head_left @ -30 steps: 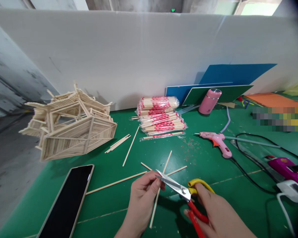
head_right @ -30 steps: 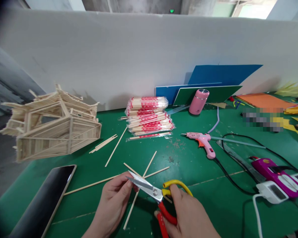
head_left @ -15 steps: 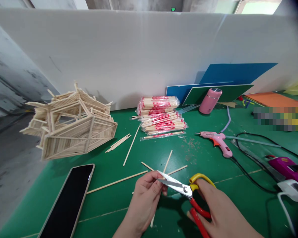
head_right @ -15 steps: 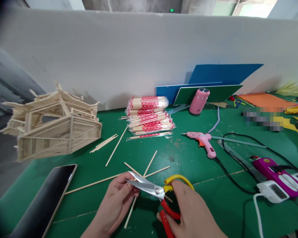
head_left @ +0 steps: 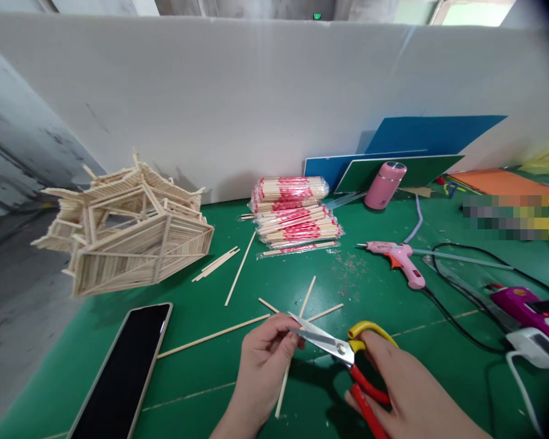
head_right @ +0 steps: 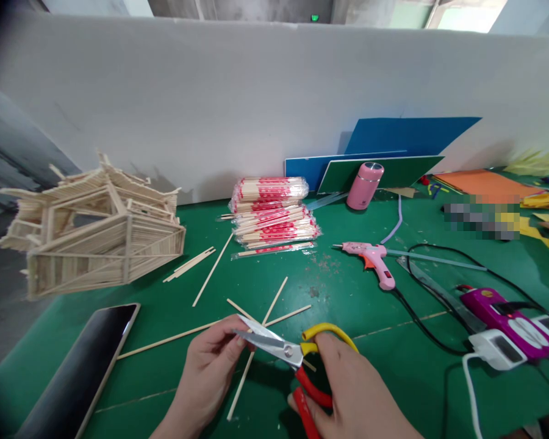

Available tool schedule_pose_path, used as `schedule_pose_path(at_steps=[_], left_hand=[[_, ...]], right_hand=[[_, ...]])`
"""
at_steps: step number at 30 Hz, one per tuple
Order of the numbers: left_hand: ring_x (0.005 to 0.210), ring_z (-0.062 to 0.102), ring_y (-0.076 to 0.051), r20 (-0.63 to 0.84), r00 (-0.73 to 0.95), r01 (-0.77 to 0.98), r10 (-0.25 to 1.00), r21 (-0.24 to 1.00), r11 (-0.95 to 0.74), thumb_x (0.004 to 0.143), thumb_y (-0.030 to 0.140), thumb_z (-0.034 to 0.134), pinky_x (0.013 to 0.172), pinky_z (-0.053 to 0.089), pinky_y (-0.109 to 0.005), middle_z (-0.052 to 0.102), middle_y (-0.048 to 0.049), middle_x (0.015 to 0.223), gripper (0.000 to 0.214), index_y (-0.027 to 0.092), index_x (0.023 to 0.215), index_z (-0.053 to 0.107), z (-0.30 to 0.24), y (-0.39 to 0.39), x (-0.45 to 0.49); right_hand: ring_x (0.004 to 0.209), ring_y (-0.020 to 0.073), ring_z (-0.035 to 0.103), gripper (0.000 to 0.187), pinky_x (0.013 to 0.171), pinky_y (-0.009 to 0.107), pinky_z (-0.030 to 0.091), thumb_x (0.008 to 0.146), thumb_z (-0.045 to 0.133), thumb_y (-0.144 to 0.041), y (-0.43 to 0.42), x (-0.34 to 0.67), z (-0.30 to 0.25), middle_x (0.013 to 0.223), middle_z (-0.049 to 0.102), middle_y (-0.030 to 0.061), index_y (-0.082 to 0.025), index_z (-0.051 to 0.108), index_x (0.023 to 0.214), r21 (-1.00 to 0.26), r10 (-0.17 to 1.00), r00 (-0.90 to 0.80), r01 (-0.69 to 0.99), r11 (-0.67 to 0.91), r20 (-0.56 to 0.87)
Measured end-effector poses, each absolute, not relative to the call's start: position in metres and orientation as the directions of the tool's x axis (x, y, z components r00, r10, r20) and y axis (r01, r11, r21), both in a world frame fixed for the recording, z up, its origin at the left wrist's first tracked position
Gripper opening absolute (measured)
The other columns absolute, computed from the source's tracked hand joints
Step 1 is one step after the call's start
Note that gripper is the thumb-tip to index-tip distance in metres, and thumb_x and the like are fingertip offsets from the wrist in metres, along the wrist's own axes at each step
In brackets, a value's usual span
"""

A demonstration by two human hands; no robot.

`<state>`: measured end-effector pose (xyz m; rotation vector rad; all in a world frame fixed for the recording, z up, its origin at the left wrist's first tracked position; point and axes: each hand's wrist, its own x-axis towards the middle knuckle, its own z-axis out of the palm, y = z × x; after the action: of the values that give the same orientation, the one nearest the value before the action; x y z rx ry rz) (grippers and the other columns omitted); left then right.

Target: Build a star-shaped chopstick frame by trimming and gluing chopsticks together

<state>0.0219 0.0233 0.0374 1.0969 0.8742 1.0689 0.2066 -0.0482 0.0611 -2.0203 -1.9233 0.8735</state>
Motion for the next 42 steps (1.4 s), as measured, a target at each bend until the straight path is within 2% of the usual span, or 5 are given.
schedule_pose_path(at_steps=[4,13,26,42], left_hand=[[0.061,0.054,-0.013,0.004,0.256,-0.151,0.967,0.988,0.036,0.07,0.016,0.059,0.057,0.042,-0.021,0.059,-0.002,0.069,0.007,0.018,0.07,0.066,0.041,0.024,0.021],[0.059,0.052,-0.013,-0.009,0.238,-0.188,0.971,0.981,0.055,0.069,0.016,0.06,0.056,0.041,-0.021,0.058,-0.0013,0.065,0.006,0.018,0.068,0.066,0.043,0.022,0.023],[0.06,0.052,-0.011,0.125,0.293,-0.104,0.948,0.99,-0.099,0.074,0.015,0.055,0.056,0.041,-0.019,0.057,0.0002,0.066,0.01,0.019,0.07,0.063,0.045,0.025,0.02],[0.058,0.051,-0.011,0.11,0.293,-0.072,0.95,0.993,-0.093,0.073,0.017,0.056,0.053,0.041,-0.019,0.056,-0.0012,0.065,0.009,0.017,0.067,0.064,0.049,0.023,0.02]], right_hand=[[0.07,0.0212,0.057,0.028,0.059,0.031,0.044,0.071,0.051,-0.038,-0.048,0.205,0.062,0.083,0.06,0.0084,-0.019,0.044,0.091,-0.551,0.957,-0.041,0.824,-0.13,-0.287],[0.07,0.0212,0.058,0.032,0.058,0.029,0.043,0.071,0.05,-0.038,-0.05,0.204,0.058,0.081,0.061,0.0073,-0.019,0.04,0.095,-0.569,0.942,-0.065,0.81,-0.142,-0.328],[0.066,0.0207,0.057,0.031,0.055,0.029,0.041,0.072,0.048,-0.041,-0.05,0.203,0.056,0.078,0.061,0.0069,-0.019,0.04,0.091,-0.527,0.936,-0.057,0.838,-0.144,-0.347],[0.058,0.0167,0.056,0.028,0.048,0.024,0.036,0.074,0.047,-0.042,-0.054,0.203,0.041,0.076,0.061,0.006,-0.019,0.038,0.089,-0.485,0.957,-0.081,0.872,-0.068,-0.279]])
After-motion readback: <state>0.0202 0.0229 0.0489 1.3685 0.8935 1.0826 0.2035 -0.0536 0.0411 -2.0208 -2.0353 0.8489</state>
